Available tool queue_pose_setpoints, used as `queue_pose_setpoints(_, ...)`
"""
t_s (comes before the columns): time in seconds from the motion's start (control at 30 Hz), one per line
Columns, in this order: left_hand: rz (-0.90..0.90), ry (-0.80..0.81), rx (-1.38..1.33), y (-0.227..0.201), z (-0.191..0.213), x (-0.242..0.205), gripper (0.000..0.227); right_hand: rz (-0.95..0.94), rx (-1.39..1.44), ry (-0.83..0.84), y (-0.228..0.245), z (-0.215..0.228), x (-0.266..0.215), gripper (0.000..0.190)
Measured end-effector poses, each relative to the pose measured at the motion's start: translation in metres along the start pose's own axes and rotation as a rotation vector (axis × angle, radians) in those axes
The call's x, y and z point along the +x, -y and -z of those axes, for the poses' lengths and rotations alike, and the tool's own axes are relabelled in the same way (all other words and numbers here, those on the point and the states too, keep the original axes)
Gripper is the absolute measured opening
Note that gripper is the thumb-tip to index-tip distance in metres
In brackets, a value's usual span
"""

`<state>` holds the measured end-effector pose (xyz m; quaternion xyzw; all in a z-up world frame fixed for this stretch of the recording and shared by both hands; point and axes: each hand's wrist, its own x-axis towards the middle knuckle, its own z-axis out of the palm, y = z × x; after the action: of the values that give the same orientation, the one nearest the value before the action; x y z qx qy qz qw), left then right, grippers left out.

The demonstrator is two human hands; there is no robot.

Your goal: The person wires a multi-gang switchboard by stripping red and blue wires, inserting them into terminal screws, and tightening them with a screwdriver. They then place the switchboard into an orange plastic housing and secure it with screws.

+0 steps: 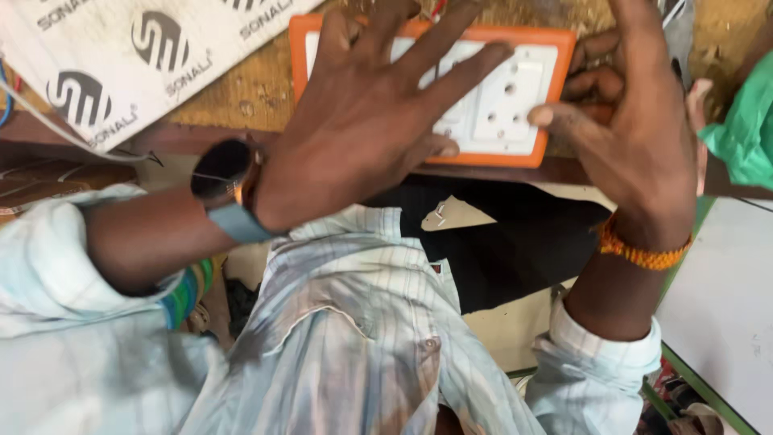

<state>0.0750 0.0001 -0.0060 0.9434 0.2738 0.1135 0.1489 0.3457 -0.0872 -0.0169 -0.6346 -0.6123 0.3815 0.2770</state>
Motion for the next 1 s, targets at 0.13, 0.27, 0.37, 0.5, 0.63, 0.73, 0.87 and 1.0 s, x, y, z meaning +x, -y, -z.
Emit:
queue_pose_setpoints(0.13,0.008,0.113,-0.174,0.006,0.002,-0.006,0.077,0.039,0.097,-0.093,0.000,-0.013,0.001,0.084)
queue_pose_setpoints(0.27,-0.199,-0.001,-0.090,0.015,0.020,0.007,0.091,0.253,0.310,-0.369,-0.013,-0.039,-0.010,0.080)
queue_pose_setpoints(0.37,-0.294,0.087,-0.132,0.036,0.015,0.011,0.118,0.262,0.355,-0.462,-0.031,-0.053,-0.026,0.081)
queue_pose_setpoints(0.5,-0.341,0.088,0.032,0.051,0.005,0.015,0.136,0.324,0.323,-0.498,-0.029,-0.051,-0.037,0.074)
queue_pose_setpoints(0.63,-0.493,0.073,0.058,0.061,-0.002,0.031,0.138,0.370,0.222,-0.428,-0.008,-0.043,-0.038,0.071)
queue_pose_setpoints(0.73,-0.300,0.389,0.086,0.068,-0.008,0.039,0.134,0.525,-0.253,-0.362,0.016,-0.033,-0.029,0.063)
queue_pose_setpoints(0.87,-0.414,0.310,-0.241,0.087,-0.015,0.055,0.104,0.647,-0.528,-0.269,0.041,-0.030,-0.012,0.059)
queue_pose_setpoints(1.0,-0.195,0.438,-0.102,0.097,-0.010,0.065,0.066,0.628,-0.445,-0.277,0.053,-0.022,-0.004,0.041)
